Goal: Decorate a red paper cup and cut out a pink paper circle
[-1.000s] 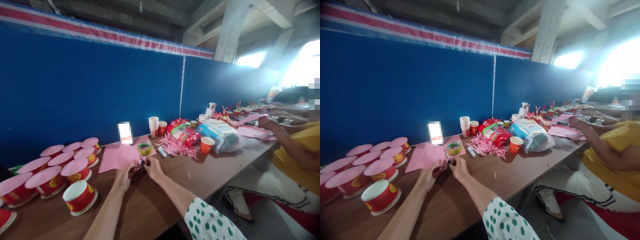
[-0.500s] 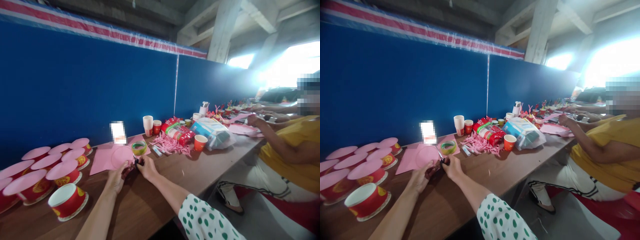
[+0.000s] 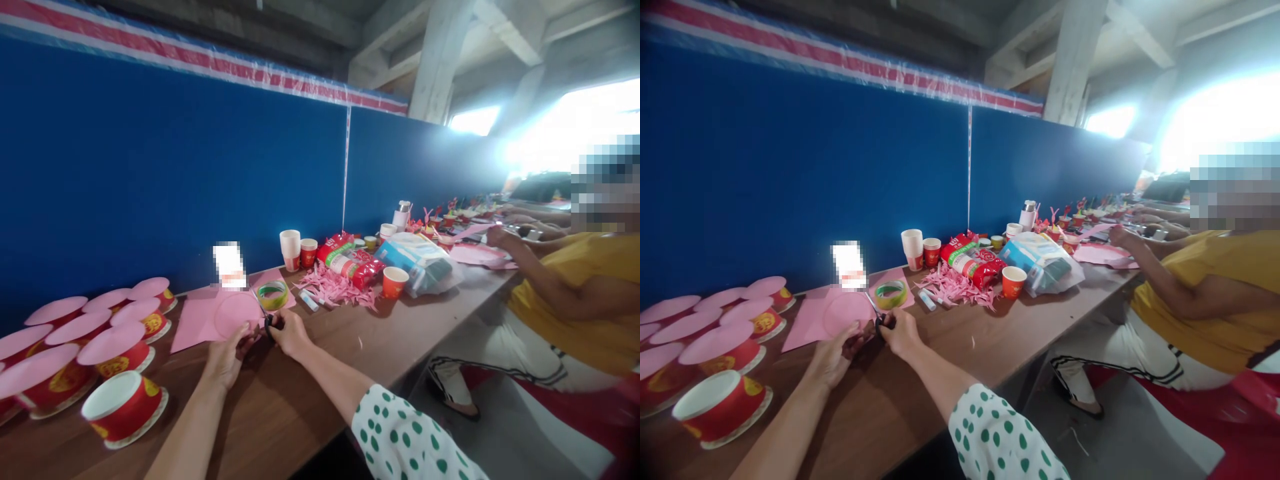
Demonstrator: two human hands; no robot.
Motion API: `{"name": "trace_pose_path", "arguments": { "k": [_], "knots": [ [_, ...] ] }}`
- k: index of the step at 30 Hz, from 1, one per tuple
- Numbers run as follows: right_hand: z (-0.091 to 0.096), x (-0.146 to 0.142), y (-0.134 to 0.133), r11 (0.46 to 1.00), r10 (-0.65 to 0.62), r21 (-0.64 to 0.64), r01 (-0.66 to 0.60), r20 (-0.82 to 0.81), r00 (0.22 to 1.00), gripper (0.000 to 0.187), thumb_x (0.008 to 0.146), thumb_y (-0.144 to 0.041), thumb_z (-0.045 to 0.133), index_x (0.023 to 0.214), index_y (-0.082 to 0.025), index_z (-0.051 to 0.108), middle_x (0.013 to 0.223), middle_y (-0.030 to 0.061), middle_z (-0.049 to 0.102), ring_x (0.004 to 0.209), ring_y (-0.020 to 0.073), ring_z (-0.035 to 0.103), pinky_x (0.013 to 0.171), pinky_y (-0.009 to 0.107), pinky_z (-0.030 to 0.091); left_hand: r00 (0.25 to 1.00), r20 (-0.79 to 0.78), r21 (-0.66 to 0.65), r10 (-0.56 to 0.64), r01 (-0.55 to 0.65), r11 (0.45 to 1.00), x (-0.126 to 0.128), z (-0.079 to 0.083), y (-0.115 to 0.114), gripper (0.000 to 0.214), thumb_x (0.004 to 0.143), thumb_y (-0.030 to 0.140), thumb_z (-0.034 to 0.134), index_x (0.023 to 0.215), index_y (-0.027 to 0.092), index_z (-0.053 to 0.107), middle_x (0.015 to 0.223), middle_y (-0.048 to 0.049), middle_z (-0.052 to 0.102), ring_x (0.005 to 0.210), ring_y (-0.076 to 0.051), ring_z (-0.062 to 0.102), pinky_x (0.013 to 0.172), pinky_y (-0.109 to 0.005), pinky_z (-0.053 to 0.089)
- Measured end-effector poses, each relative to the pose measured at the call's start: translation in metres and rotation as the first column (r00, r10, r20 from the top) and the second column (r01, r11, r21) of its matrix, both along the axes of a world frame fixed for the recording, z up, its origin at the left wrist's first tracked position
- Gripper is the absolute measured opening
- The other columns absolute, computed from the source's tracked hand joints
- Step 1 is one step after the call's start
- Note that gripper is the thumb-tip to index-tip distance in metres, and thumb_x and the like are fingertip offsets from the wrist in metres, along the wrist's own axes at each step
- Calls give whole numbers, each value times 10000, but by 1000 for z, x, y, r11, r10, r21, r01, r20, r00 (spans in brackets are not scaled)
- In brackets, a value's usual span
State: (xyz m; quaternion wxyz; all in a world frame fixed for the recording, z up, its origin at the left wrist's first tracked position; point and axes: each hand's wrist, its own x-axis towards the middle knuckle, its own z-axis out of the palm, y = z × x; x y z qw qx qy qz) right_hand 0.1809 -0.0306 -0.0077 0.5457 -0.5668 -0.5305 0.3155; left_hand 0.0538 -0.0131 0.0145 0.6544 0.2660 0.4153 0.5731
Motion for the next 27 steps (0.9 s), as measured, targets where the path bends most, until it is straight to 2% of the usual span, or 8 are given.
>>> {"name": "trace_pose_path", "arguments": {
  "k": [4,12,17,20,23,27],
  "knots": [
    [-4,1,3,1000,23,2,-23,-47,999,134,683,-202,575,687,-185,443,546,-71,459,365,56,432,325,144,335,1000,-15,-8,-13,13,1000,-1,-1,1,77,674,22,597,652,83,639,577,-17,644,512,-97,605,446,-140,508],
    [-9,2,6,997,74,16,-73,-86,994,157,659,-196,618,740,-185,485,578,-68,484,394,59,436,351,157,385,1000,12,-11,-14,14,1000,-1,-1,3,90,679,22,589,630,88,625,553,2,633,493,-80,593,446,-134,505],
    [-11,0,7,998,55,9,-55,-79,995,157,660,-164,612,772,-181,503,612,-55,513,429,70,461,374,163,403,1000,-1,-9,1,-1,1000,-2,-1,2,95,676,9,584,627,80,624,538,3,626,471,-73,580,433,-128,500],
    [-10,-1,6,1000,14,3,-14,-55,998,251,665,-144,604,895,-185,515,660,-40,554,474,92,508,395,171,421,1000,1,-1,-8,8,1000,-2,-2,3,67,669,23,600,637,75,630,554,-1,630,478,-76,581,441,-133,507],
    [-6,-2,4,999,-13,49,12,34,999,319,684,-141,590,996,-191,541,678,-24,591,545,124,562,485,211,473,1000,14,-9,-2,2,1000,-1,-1,4,90,670,16,593,612,79,622,547,1,629,473,-76,582,437,-131,507],
    [-2,-3,1,991,-18,137,5,98,995,303,682,-112,577,968,-209,602,769,-5,632,720,151,606,689,255,491,1000,20,-27,-1,2,1000,-1,2,2,131,680,-2,567,598,87,615,537,-2,633,475,-85,593,435,-138,511]
  ]
}}
